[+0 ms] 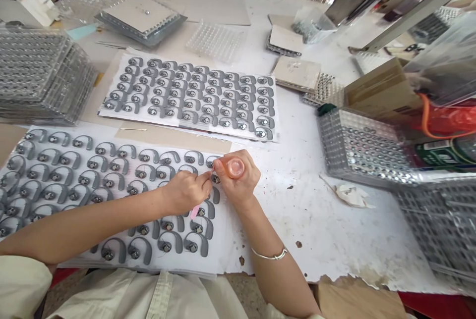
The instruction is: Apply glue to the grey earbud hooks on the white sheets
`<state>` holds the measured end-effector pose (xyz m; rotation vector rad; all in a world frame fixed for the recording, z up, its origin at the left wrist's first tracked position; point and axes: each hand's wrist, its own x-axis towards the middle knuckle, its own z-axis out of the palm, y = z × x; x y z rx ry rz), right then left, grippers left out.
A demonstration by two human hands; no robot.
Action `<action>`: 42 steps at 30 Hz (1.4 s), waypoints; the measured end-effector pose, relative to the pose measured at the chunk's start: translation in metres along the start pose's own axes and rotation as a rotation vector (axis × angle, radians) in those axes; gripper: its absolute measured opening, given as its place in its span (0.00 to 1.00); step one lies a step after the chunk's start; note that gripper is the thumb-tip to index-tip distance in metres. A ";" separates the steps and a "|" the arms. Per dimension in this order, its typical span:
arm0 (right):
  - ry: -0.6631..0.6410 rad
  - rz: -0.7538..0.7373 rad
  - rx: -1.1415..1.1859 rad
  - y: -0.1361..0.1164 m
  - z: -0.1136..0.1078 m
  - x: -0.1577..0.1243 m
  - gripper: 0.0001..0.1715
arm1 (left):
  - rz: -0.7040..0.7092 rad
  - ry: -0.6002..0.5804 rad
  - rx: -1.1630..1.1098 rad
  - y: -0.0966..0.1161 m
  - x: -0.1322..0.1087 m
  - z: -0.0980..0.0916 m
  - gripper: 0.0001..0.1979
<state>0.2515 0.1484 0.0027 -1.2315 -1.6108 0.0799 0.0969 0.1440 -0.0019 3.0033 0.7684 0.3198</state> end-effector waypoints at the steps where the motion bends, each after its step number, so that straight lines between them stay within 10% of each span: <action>1: -0.001 0.004 -0.013 0.000 0.000 0.000 0.09 | 0.001 0.001 0.002 0.000 0.000 0.000 0.06; 42: 0.067 -0.009 -0.017 0.008 0.001 -0.001 0.10 | 0.004 0.024 0.034 0.000 0.000 0.001 0.07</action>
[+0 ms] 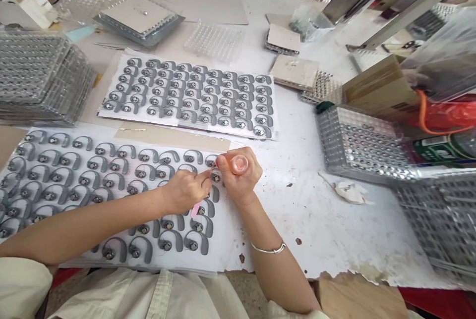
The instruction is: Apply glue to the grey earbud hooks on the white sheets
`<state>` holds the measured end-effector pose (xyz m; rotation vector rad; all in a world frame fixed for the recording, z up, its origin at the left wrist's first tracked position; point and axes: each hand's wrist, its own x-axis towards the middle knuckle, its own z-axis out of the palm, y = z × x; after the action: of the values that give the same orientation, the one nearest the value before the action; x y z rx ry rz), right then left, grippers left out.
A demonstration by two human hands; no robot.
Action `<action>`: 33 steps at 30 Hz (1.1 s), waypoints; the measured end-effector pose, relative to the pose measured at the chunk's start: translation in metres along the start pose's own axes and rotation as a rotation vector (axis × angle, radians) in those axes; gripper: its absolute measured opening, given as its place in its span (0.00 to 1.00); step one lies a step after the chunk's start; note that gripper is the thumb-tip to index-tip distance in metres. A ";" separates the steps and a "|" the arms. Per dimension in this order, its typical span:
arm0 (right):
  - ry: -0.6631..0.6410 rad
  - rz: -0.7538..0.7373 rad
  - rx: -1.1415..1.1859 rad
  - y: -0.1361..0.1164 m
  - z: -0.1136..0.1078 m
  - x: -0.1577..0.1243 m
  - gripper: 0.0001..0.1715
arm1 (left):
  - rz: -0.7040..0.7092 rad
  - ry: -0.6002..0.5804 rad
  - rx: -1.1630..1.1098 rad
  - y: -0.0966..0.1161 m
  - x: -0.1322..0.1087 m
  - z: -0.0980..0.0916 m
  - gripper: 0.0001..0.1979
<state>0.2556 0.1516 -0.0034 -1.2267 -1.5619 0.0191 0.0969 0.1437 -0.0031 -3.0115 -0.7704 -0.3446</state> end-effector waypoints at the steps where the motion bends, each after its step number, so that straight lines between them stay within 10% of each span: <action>1: 0.000 0.001 -0.006 0.000 0.000 0.000 0.10 | -0.004 0.004 0.008 0.000 0.000 0.000 0.07; 27: 0.035 -0.034 0.015 0.004 -0.002 -0.003 0.08 | -0.043 0.017 0.005 -0.003 -0.002 0.002 0.08; 33: 0.100 0.194 0.046 0.004 -0.026 -0.005 0.10 | -0.077 0.020 -0.055 -0.009 -0.004 -0.003 0.06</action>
<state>0.2765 0.1358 0.0014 -1.3189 -1.3454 0.1169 0.0885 0.1499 -0.0012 -3.0298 -0.8915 -0.4043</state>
